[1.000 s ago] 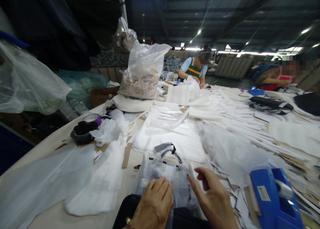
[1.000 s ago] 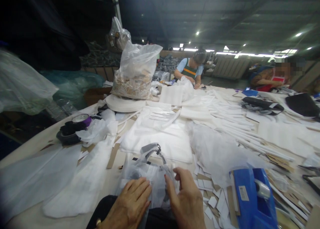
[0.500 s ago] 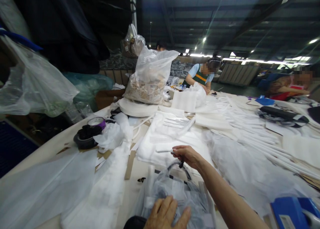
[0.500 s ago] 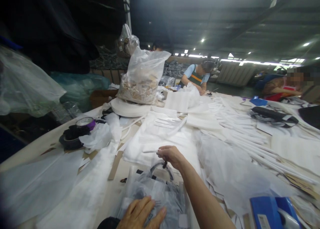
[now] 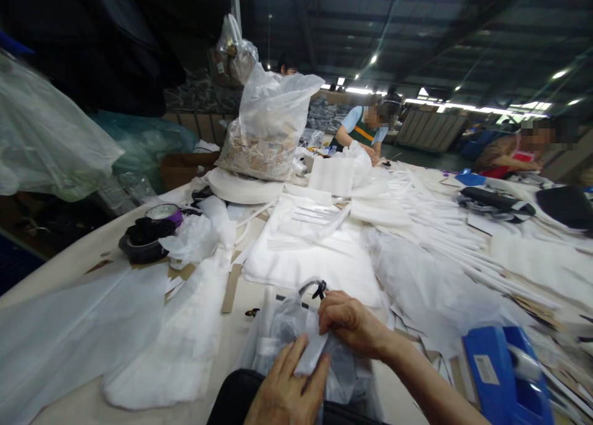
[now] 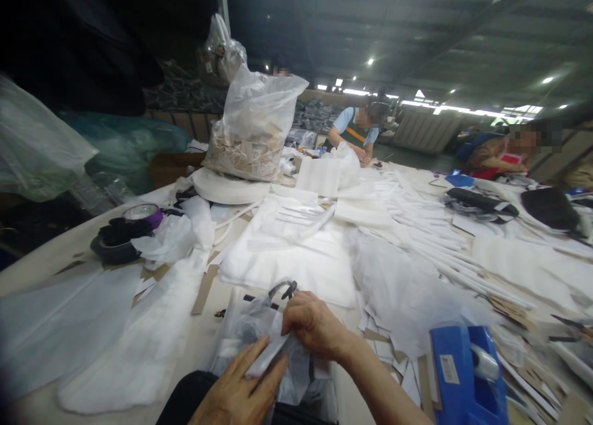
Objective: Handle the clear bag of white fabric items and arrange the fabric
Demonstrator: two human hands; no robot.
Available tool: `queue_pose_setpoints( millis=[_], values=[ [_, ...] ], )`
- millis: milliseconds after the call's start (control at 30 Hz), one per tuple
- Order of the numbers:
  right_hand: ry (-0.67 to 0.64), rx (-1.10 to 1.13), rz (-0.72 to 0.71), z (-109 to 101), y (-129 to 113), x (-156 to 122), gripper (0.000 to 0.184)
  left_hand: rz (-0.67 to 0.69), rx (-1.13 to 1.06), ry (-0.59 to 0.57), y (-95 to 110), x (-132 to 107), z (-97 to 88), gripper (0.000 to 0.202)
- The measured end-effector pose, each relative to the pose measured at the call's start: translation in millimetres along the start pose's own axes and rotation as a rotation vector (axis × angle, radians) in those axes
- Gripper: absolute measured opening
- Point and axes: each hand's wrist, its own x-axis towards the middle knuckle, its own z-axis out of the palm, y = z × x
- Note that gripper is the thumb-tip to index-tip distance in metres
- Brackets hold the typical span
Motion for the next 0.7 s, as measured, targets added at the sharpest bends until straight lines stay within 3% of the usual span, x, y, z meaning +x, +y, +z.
queue_pose_setpoints(
  millis=[67, 200, 367, 400, 500, 567, 700],
  values=[
    [0.056, -0.069, -0.029, 4.8, 4.8, -3.1, 0.028, 0.057, 0.034, -0.033, -0.6, 3.2, -11.0, 0.029],
    [0.0, -0.164, -0.031, 10.4, 10.0, -9.6, 0.032, 0.091, 0.039, 0.084, 0.9, 3.6, -24.4, 0.027],
    [-0.132, -0.123, 0.022, 6.0, 5.1, -12.5, 0.041, -0.061, -0.047, 0.427, 5.4, 0.7, -21.0, 0.033],
    [-0.142, -0.132, 0.028, 5.0, 3.2, -12.3, 0.042, -0.085, -0.043, 0.445, 6.2, 1.2, -18.6, 0.035],
    [-0.142, -0.171, 0.016, 3.7, -3.1, -12.7, 0.042, -0.044, 0.018, 0.331, 7.3, 4.7, -10.6, 0.045],
    [-0.094, -0.185, -0.015, 3.2, -7.0, -14.6, 0.038, 0.018, 0.068, 0.278, 7.1, 6.3, -5.5, 0.039],
    [0.191, -0.188, -0.015, -3.0, -7.1, -16.6, 0.026, 0.051, 0.118, 0.298, 7.0, 2.9, 7.3, 0.03]
  ],
)
